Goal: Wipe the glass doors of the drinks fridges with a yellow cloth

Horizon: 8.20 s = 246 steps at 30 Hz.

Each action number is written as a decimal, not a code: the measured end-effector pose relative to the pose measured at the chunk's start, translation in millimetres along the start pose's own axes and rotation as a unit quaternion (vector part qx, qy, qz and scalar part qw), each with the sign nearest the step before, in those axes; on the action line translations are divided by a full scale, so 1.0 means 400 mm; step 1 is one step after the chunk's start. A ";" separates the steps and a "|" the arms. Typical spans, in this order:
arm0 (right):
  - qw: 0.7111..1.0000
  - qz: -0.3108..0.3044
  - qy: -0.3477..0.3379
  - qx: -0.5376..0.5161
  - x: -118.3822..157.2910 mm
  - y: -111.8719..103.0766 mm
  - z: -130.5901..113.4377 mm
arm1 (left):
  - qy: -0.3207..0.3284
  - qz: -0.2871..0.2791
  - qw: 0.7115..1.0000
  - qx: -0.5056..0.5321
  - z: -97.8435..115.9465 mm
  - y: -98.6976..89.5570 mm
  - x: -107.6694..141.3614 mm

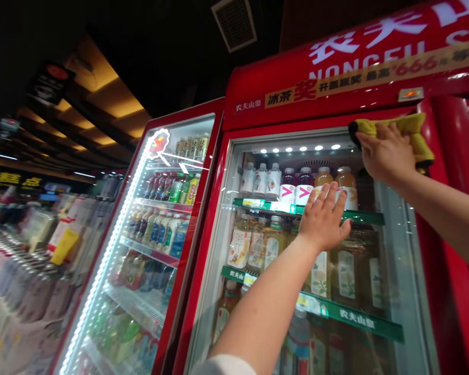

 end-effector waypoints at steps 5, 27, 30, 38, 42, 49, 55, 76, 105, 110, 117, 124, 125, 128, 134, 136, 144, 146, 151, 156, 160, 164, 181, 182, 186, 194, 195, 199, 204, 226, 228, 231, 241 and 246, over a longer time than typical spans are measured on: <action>0.997 0.005 -0.082 0.006 0.022 0.014 -0.056 | 0.000 -0.024 1.000 0.006 -0.007 -0.009 0.001; 1.000 0.026 0.001 0.005 -0.072 0.050 -0.078 | 0.026 -0.053 0.997 0.040 -0.378 -0.094 0.078; 0.999 0.037 0.009 -0.009 -0.090 0.046 -0.180 | 0.036 -0.049 0.997 0.045 -0.399 -0.093 0.068; 0.995 0.049 -0.088 -0.027 -0.034 0.032 -0.197 | -0.009 -0.048 0.998 0.042 -0.509 -0.131 0.014; 0.998 0.054 0.003 -0.028 -0.074 0.041 -0.242 | -0.056 -0.042 0.996 0.048 -0.582 -0.153 -0.007; 0.962 0.042 -0.259 -0.079 0.016 0.017 -0.362 | -0.060 -0.072 0.995 0.039 -0.669 -0.169 0.050; 0.995 0.080 0.032 -0.045 -0.099 0.055 -0.312 | -0.024 -0.077 0.997 0.021 -0.730 -0.188 0.115; 0.993 0.109 0.031 -0.040 -0.168 0.071 -0.560 | -0.003 -0.026 0.999 0.024 -0.729 -0.177 0.148; 0.989 0.110 -0.053 -0.084 -0.225 0.058 -0.775 | -0.011 0.003 0.999 0.038 -0.788 -0.182 0.237; 0.977 0.036 -0.192 -0.088 -0.205 0.041 -0.897 | -0.049 -0.004 0.997 0.051 -0.792 -0.181 0.272; 0.939 0.011 -0.329 -0.095 -0.123 0.022 -0.904 | -0.068 -0.026 0.994 0.083 -0.779 -0.180 0.349; 0.967 0.004 -0.240 -0.087 -0.195 0.016 -0.984 | -0.082 -0.023 0.994 0.067 -0.773 -0.178 0.375; 0.958 0.008 -0.270 -0.098 -0.173 0.016 -0.996 | -0.077 -0.028 0.994 0.069 -0.769 -0.180 0.386; 0.914 0.007 -0.385 -0.129 -0.118 0.021 -1.016 | -0.056 -0.039 0.995 0.070 -0.756 -0.191 0.423; 0.939 0.018 -0.324 -0.114 -0.176 0.038 -0.970 | -0.029 -0.033 0.996 0.078 -0.748 -0.212 0.456; 0.941 0.031 -0.315 -0.118 -0.140 0.038 -0.961 | -0.028 -0.022 0.996 0.081 -0.751 -0.221 0.462; 0.926 0.032 -0.362 -0.107 0.005 0.014 -0.908 | -0.045 0.015 0.995 0.088 -0.770 -0.244 0.441; 0.959 0.035 -0.264 -0.094 -0.020 0.011 -0.874 | -0.057 0.006 0.994 0.095 -0.776 -0.243 0.410; 0.988 0.033 -0.135 -0.073 0.052 0.010 -0.855 | -0.084 0.019 0.990 0.111 -0.780 -0.244 0.351; 0.978 0.008 -0.199 -0.065 0.017 0.011 -0.885 | -0.080 0.044 0.989 0.113 -0.766 -0.230 0.279; 0.993 -0.006 -0.113 -0.044 -0.071 0.017 -0.820 | -0.087 0.034 0.990 0.109 -0.754 -0.213 0.208; 1.000 0.000 -0.003 -0.019 0.006 0.020 -0.760 | -0.094 0.012 0.990 0.104 -0.745 -0.208 0.194; 0.999 0.008 -0.051 -0.005 0.088 0.023 -0.605 | -0.072 0.002 0.989 0.130 -0.659 -0.163 0.114; 0.997 0.005 -0.078 -0.007 0.077 0.022 -0.608 | -0.069 0.006 0.989 0.133 -0.647 -0.159 0.107; 0.998 0.004 -0.067 -0.004 0.004 0.017 -0.521 | -0.065 0.017 0.987 0.145 -0.608 -0.145 0.085; 0.999 0.033 0.018 -0.009 0.112 0.032 -0.430 | -0.061 0.016 0.983 0.171 -0.553 -0.127 0.054; 1.000 0.018 -0.011 -0.004 0.103 0.032 -0.437 | -0.061 0.020 0.983 0.173 -0.544 -0.124 0.040; 0.999 -0.029 -0.002 0.032 0.029 0.021 -0.368 | -0.052 0.032 0.980 0.189 -0.500 -0.110 -0.008; 0.992 -0.038 0.083 0.086 0.071 0.020 -0.262 | -0.023 0.025 0.978 0.207 -0.454 -0.097 -0.022; 0.997 -0.021 -0.039 0.063 0.026 0.017 -0.111 | -0.009 0.069 0.962 0.263 -0.254 -0.035 -0.140; 0.997 -0.017 0.009 0.073 0.025 0.019 -0.066 | -0.005 0.061 0.961 0.269 -0.238 -0.029 -0.143; 0.994 -0.013 0.064 0.089 0.080 0.027 -0.042 | 0.002 0.056 0.958 0.282 -0.224 -0.025 -0.134; 0.994 -0.049 -0.012 0.096 -0.066 0.036 0.031 | 0.000 0.070 0.958 0.277 -0.190 -0.018 -0.138; 0.996 -0.010 0.027 0.085 0.018 0.059 0.060 | -0.001 0.048 0.968 0.247 -0.180 -0.019 -0.130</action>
Point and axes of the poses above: each hand's wrist, its own x-axis away from the middle knuckle, its own y-axis out of the palm, z = x × y, the point moved 5 cm from there along -x, towards the middle knuckle, and after that the axes turned 11 degrees about x, right-handed, at the moved point
